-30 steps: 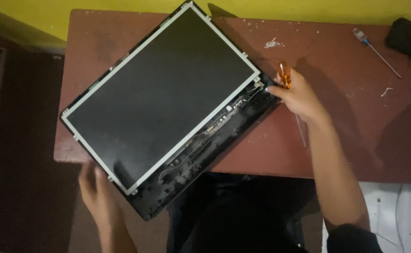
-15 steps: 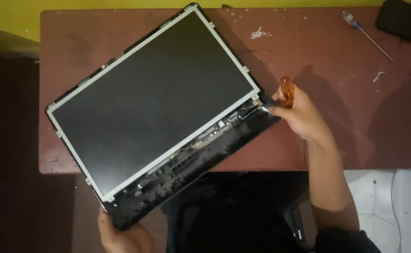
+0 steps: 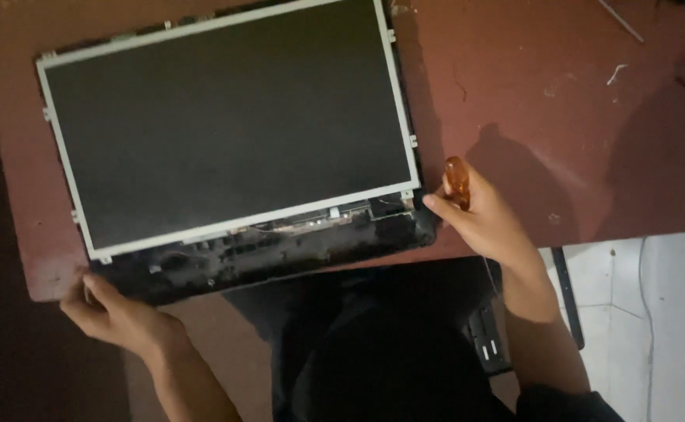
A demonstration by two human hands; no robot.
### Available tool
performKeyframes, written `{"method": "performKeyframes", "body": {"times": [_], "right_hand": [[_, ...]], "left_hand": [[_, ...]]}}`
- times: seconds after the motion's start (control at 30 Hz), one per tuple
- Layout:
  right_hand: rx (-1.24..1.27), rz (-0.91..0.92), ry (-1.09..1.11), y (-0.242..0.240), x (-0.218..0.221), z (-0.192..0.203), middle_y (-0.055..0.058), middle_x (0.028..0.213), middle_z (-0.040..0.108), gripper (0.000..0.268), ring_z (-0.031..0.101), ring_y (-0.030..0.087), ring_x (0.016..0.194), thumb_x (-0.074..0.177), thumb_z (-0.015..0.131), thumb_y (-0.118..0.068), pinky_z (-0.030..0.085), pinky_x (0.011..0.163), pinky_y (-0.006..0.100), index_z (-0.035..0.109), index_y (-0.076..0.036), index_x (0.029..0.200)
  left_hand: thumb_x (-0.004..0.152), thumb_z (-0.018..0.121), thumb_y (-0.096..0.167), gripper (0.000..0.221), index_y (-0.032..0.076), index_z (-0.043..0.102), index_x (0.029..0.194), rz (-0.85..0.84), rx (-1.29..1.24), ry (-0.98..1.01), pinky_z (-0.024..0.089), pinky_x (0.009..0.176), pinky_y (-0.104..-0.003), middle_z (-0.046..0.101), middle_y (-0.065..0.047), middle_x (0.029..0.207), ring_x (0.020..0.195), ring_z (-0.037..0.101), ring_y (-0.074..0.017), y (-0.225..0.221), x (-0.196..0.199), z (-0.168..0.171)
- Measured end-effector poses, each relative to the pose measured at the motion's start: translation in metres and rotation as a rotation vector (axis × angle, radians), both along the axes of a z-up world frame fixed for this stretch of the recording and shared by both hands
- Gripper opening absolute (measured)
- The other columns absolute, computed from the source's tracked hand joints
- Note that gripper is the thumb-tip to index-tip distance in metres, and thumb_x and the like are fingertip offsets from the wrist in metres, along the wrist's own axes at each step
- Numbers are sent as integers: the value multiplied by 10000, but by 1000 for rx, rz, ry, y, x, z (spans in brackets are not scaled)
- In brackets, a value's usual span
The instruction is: Removing screws from a laptop screen bezel using a manual screwdriver
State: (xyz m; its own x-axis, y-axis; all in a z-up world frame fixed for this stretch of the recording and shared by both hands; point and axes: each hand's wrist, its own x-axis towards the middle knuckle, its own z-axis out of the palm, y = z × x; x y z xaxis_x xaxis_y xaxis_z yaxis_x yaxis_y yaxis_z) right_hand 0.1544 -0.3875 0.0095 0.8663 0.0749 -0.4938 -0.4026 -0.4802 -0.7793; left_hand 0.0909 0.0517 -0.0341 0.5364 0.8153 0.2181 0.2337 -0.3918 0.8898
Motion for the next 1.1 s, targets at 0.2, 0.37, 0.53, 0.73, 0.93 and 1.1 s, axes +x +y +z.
{"method": "performKeyframes", "body": {"times": [0.2, 0.37, 0.53, 0.73, 0.93, 1.1], "right_hand": [[42, -38, -23, 10, 2, -8, -24, 803, 554, 342, 507, 79, 692, 939, 787, -200, 429, 682, 249, 447, -177, 911], [-105, -16, -143, 15, 0, -13, -6, 802, 600, 322, 563, 116, 685, 893, 818, -298, 475, 680, 266, 542, -137, 929], [-92, -215, -294, 18, -13, -30, 119, 869, 749, 402, 691, 230, 671, 830, 910, -271, 549, 622, 353, 576, -73, 929], [-122, -708, -518, -30, -53, -37, 70, 1086, 571, 399, 610, 190, 845, 1002, 781, -217, 547, 749, 323, 475, -126, 1241], [380, -986, -929, -127, -74, -54, -69, 1167, 479, 809, 440, 171, 744, 746, 630, -699, 378, 620, 321, 318, -289, 1369], [1275, -729, -919, -199, -96, -93, -153, 1234, 782, 445, 637, 16, 880, 1069, 412, -726, 239, 657, 286, 801, -565, 1210]], "left_hand": [[1161, 566, 170, 214, -19, 513, 1246, -123, 358, -96, 435, 956, -443, 540, -197, 1203, 1066, 521, -314, 3, 8, -5], [1074, 676, -178, 220, -17, 636, 1218, -182, 866, -244, 694, 873, -415, 440, -120, 1424, 1299, 478, -302, -37, 18, 4], [952, 789, 163, 153, 111, 739, 1087, -552, 820, -153, 375, 1095, -532, 628, -176, 1331, 1234, 583, -391, -104, 29, 19], [1029, 663, 277, 322, 129, 633, 1314, -914, 679, 108, 335, 1159, -550, 482, -169, 1519, 1422, 451, -395, -168, 45, 40], [1045, 617, 370, 486, 132, 542, 1462, -1024, 739, 353, 319, 1172, -586, 368, -185, 1624, 1507, 348, -394, -174, 49, 38], [1043, 558, 421, 488, 135, 565, 1439, -979, 778, 334, 318, 1157, -597, 418, -184, 1601, 1479, 393, -408, -180, 49, 33]]}}
